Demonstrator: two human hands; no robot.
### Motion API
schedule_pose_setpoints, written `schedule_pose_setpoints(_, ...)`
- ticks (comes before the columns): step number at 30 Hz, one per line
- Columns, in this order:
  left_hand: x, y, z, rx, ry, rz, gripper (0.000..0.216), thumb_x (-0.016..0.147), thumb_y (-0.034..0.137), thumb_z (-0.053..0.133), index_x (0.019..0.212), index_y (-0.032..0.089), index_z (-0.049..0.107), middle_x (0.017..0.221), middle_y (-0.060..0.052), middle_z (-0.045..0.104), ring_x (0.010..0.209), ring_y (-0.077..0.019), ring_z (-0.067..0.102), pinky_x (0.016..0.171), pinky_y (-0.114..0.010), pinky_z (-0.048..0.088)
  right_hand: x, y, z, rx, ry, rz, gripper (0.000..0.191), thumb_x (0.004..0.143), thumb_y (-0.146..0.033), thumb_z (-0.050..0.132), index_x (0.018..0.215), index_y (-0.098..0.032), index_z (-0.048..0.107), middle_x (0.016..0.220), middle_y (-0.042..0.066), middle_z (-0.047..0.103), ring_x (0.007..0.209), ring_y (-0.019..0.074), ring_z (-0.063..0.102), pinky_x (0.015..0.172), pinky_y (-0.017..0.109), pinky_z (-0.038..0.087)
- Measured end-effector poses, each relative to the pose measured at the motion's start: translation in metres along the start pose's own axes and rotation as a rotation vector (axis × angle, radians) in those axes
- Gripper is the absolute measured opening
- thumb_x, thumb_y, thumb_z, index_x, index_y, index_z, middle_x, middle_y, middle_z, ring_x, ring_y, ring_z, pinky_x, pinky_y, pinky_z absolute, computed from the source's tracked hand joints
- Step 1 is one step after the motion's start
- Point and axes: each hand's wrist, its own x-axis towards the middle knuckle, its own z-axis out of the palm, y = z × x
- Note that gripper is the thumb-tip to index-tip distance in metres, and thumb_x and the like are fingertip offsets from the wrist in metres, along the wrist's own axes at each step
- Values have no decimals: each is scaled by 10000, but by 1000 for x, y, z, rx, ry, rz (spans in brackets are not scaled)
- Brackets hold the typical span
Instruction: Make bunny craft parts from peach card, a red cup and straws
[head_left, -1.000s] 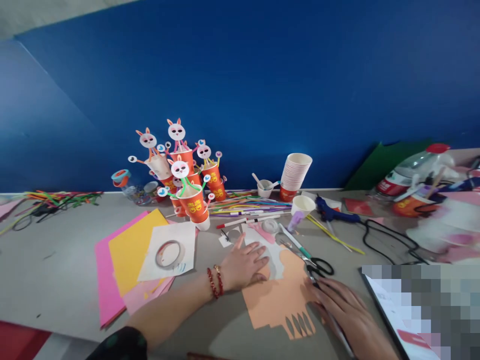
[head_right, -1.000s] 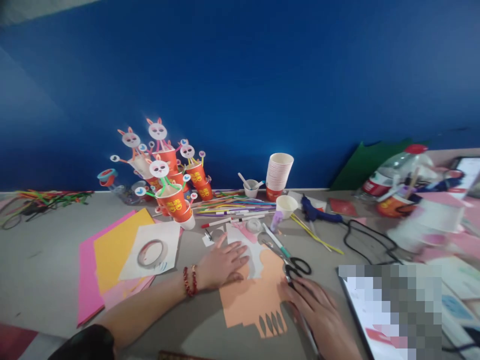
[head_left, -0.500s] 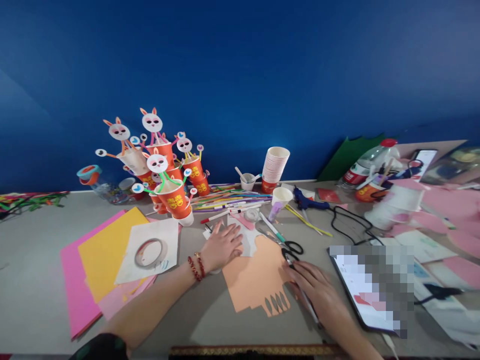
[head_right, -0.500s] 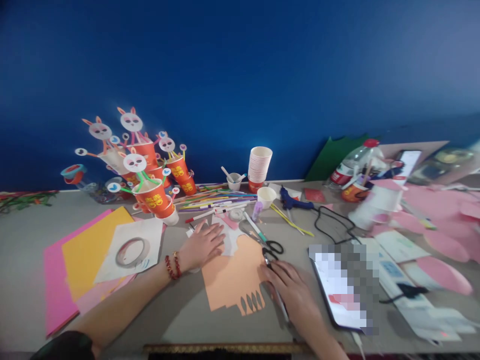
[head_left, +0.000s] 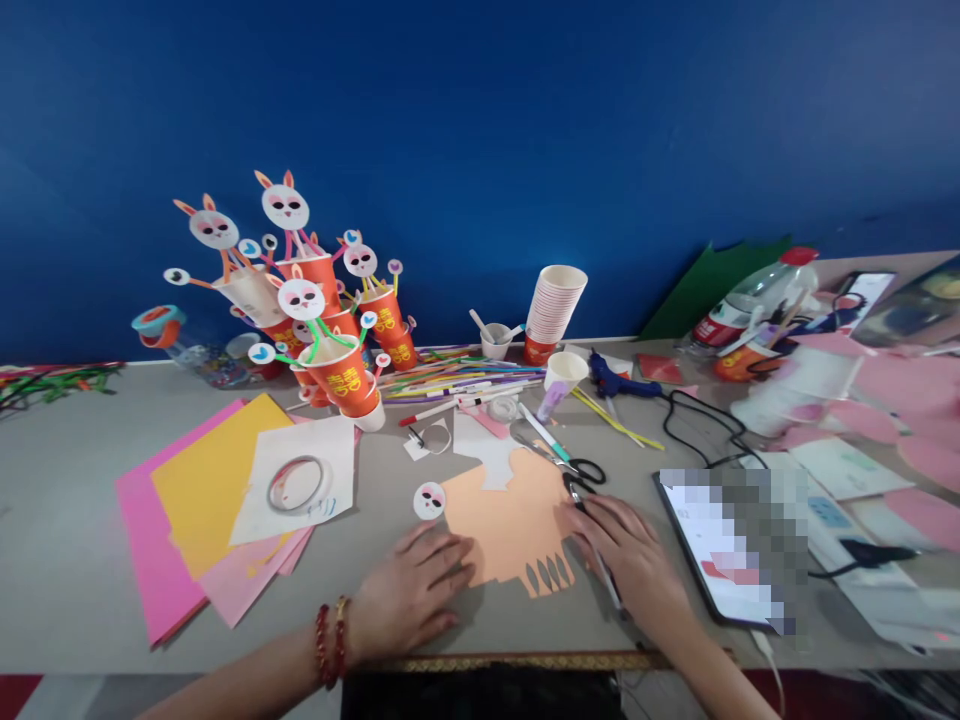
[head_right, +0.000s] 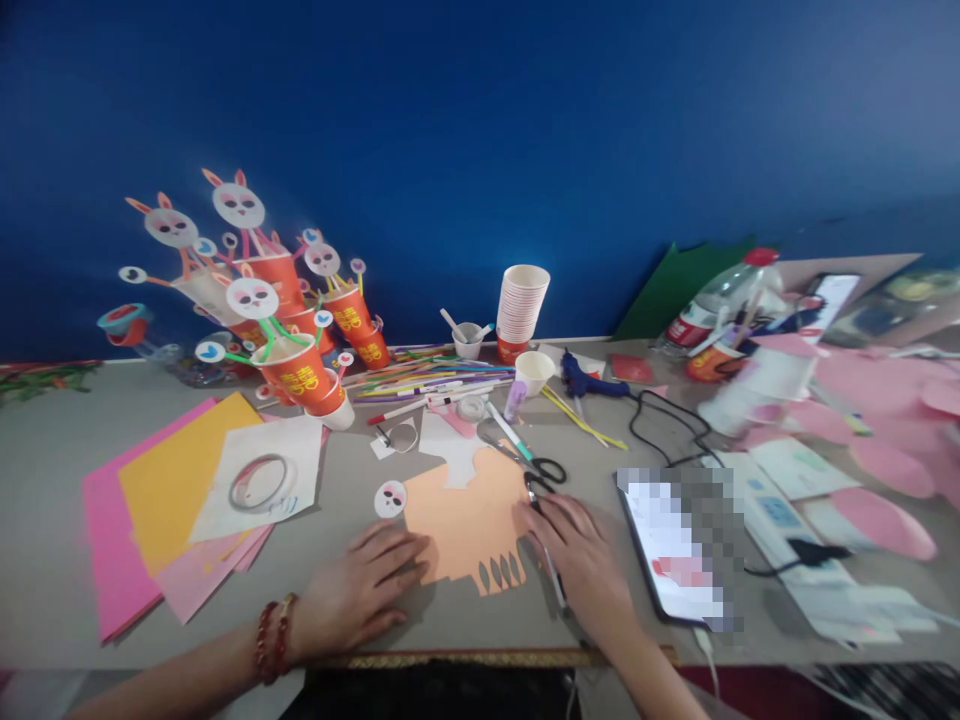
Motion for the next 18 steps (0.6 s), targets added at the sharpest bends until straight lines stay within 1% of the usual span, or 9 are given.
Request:
schedule_pose_setpoints(5,1,0,2,29,7,1,453,946,359,523,1378,230,476,1481,-62,479,1344,-255,409,1176,-493,219,5,-14,-4,33,55,32,298,974,-280,497,1225,-202,638,1124,101,712,1117,274,591,944,424,451)
schedule_pose_setpoints(8,0,1,0,49,25,13,465,941,369,541,1388,267,470,1502,-60,453,1355,-262,405,1173,-514,226,9,-29,-7,77,9,-3,326,960,-306,538,1260,-204,614,1161,96,703,1139,267,590,963,411,461)
schedule_pose_setpoints(12,-4,2,-4,50,19,5,433,942,319,539,1368,250,499,1501,-68,455,1380,-243,391,1186,-487,226,12,-43,-5,131,-59,-42,356,963,-304,526,1304,-222,586,1193,94,692,1140,251,598,959,390,490)
schedule_pose_setpoints(15,-7,3,-5,45,24,-16,416,944,281,527,1358,236,512,1485,-70,476,1391,-235,382,1191,-475,225,12,-43,-4,134,-75,-33,369,959,-309,528,1317,-230,573,1201,94,686,1132,255,602,955,399,495)
schedule_pose_setpoints(18,-9,2,-3,52,31,-13,416,942,270,534,1356,240,512,1480,-70,481,1385,-236,392,1189,-488,226,20,-49,-5,137,-58,-11,358,949,-302,548,1295,-219,582,1159,92,699,1096,259,612,959,410,486)
